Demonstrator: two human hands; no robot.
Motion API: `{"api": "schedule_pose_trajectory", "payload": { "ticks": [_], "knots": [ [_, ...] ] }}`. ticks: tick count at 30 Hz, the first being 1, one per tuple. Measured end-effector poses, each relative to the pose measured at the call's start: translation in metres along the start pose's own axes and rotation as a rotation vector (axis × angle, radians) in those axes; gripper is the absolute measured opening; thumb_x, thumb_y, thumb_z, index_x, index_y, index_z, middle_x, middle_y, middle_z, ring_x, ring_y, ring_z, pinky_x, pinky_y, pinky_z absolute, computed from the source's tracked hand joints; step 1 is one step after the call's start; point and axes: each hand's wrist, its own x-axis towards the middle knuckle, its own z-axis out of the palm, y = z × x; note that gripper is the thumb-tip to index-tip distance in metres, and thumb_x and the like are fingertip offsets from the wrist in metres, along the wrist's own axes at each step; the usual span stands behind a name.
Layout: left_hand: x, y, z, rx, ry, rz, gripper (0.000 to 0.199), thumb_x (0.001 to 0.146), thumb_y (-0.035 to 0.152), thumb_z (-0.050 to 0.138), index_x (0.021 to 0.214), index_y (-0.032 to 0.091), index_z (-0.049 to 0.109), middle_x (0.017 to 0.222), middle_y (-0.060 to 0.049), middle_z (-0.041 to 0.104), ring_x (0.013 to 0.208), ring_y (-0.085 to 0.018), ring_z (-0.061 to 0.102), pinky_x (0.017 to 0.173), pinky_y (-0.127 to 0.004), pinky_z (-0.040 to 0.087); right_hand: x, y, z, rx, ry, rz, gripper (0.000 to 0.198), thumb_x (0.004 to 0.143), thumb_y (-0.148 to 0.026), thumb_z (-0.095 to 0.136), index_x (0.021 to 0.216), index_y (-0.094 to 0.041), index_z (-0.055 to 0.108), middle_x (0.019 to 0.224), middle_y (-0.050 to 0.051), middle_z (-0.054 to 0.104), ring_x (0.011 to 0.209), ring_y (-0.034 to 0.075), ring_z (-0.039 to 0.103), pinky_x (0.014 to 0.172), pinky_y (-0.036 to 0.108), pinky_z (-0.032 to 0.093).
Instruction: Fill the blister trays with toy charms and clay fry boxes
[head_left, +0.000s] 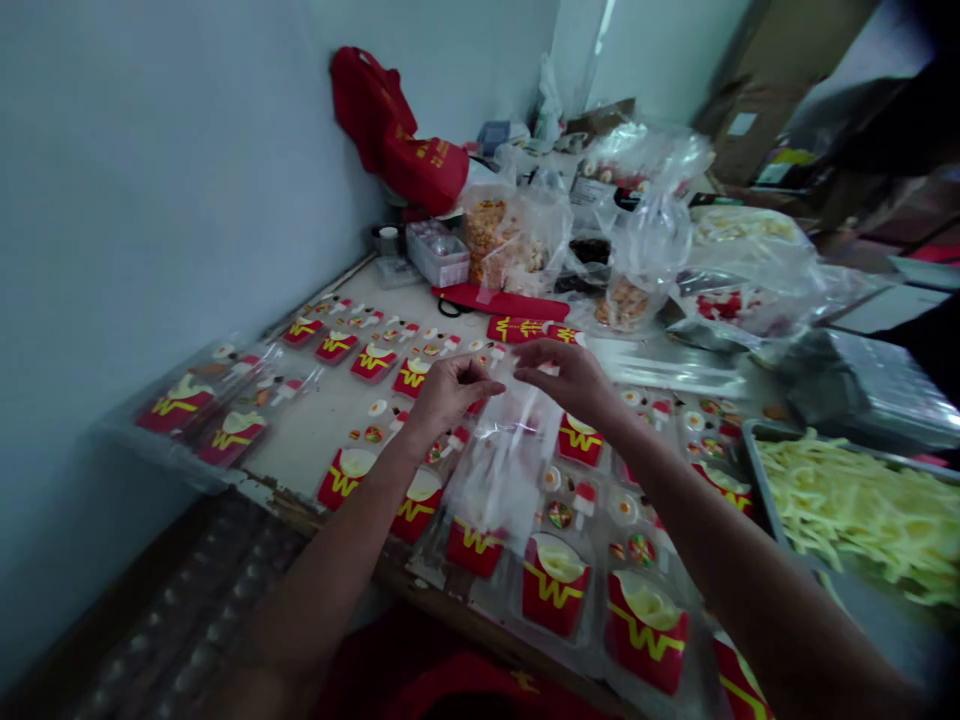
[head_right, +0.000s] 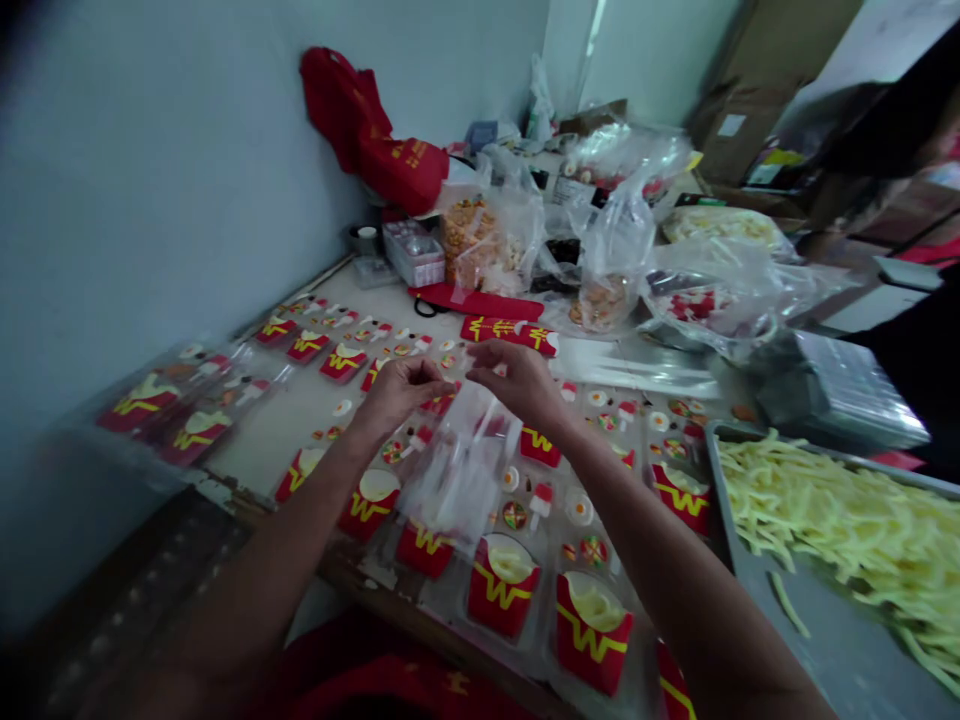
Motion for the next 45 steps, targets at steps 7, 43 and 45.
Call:
{"api": "schedule_pose_trajectory", "payload": {
  "ticks": [7,43,45],
  "knots": [
    [-0.067,0.066,-0.136,0.167,-0.047,-0.091,0.032,0.079,0.046,0.077,0.097,0.02,0.075,0.079,-0.003,0.071,0.072,-0.016,0.064,0.064,-0.026,0.049,0.055,-0.125,0.092,0.557,-0.354,-0.029,0.03,0.076,-0.048,0.082,0.085,-0.02,0.076,0.082,0.002,0.071,0.085,0.021,0.066,0.076,0.031,0.051],
    [-0.223,-0.067,-0.237,-0.059,0.485,-0.678,0.031,0.06,0.043,0.087,0.076,0.018,0.076,0.074,-0.001,0.072,0.071,-0.017,0.06,0.071,-0.028,0.043,0.069,-0.08,0.212,-0.515,-0.732,-0.667,0.099,0.065,-0.031,0.083,0.153,-0.018,0.039,0.147,0.018,0.052,0.136,0.041,0.047,0.112,0.058,0.038],
    [-0.219,-0.061,-0.231,-0.009,0.468,-0.652,0.03,0.064,0.043,0.085,0.077,0.017,0.075,0.072,0.0,0.07,0.07,-0.016,0.059,0.071,-0.027,0.043,0.07,-0.075,0.204,-0.528,-0.67,-0.652,0.099,0.066,-0.032,0.082,0.154,-0.018,0.037,0.146,0.018,0.053,0.133,0.041,0.049,0.11,0.057,0.04]
  ]
}}
